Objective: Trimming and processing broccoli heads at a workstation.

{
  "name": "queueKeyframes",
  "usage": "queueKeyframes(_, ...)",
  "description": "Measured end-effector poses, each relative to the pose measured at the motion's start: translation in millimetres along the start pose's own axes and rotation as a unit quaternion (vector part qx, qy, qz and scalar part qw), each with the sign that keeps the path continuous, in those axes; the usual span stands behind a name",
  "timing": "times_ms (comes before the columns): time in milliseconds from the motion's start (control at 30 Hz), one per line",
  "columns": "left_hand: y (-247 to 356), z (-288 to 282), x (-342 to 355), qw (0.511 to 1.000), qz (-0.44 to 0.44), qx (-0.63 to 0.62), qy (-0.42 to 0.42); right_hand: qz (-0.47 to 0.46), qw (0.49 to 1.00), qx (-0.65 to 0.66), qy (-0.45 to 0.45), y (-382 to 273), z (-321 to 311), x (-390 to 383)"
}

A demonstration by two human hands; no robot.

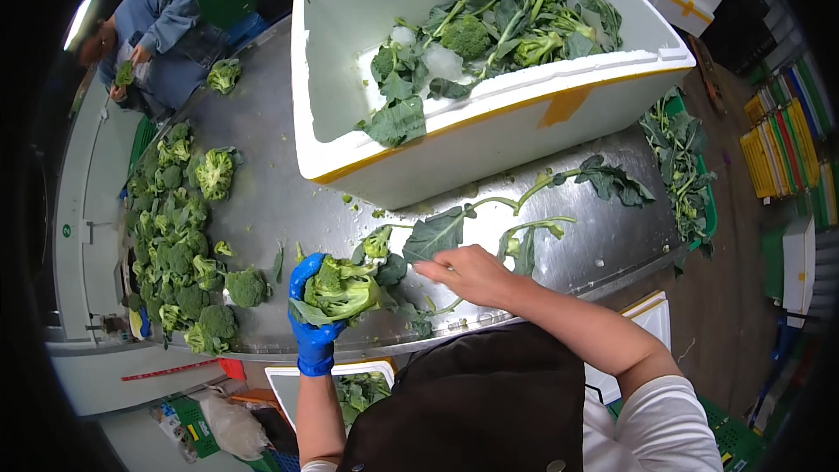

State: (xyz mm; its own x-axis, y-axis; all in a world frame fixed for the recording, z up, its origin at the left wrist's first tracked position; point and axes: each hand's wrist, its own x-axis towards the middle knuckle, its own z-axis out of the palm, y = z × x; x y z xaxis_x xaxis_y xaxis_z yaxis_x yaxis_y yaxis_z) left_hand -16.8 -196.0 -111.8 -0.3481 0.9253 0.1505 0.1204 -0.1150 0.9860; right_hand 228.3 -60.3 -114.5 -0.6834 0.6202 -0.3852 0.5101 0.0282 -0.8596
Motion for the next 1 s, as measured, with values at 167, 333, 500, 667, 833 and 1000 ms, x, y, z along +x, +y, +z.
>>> queueKeyframes(167, 2, 7, -3, 0.999, 0.017, -0.002, -0.044, -0.054, 0.994, 0.074, -0.054, -43, 18, 11)
queueKeyframes(333, -23, -10, -13, 0.946, -0.029, -0.322, 0.01, 0.035, 0.996, 0.061, 0.054, 3, 16, 26)
queueKeyframes(500, -18, 0, -11, 0.908, -0.142, -0.391, 0.047, -0.166, 0.979, 0.114, 0.026, -60, 21, 5)
queueKeyframes(667, -29, 15, -6, 0.901, -0.26, -0.321, 0.135, -0.293, 0.954, 0.027, 0.053, -67, 22, 21)
queueKeyframes(833, -34, 22, -4, 0.816, -0.377, -0.429, 0.091, -0.13, 0.977, -0.167, 0.015, -64, 2, 7)
queueKeyframes(1000, -42, 26, 2, 0.855, -0.387, -0.343, 0.042, -0.115, 0.987, -0.114, -0.026, -36, -3, 2)
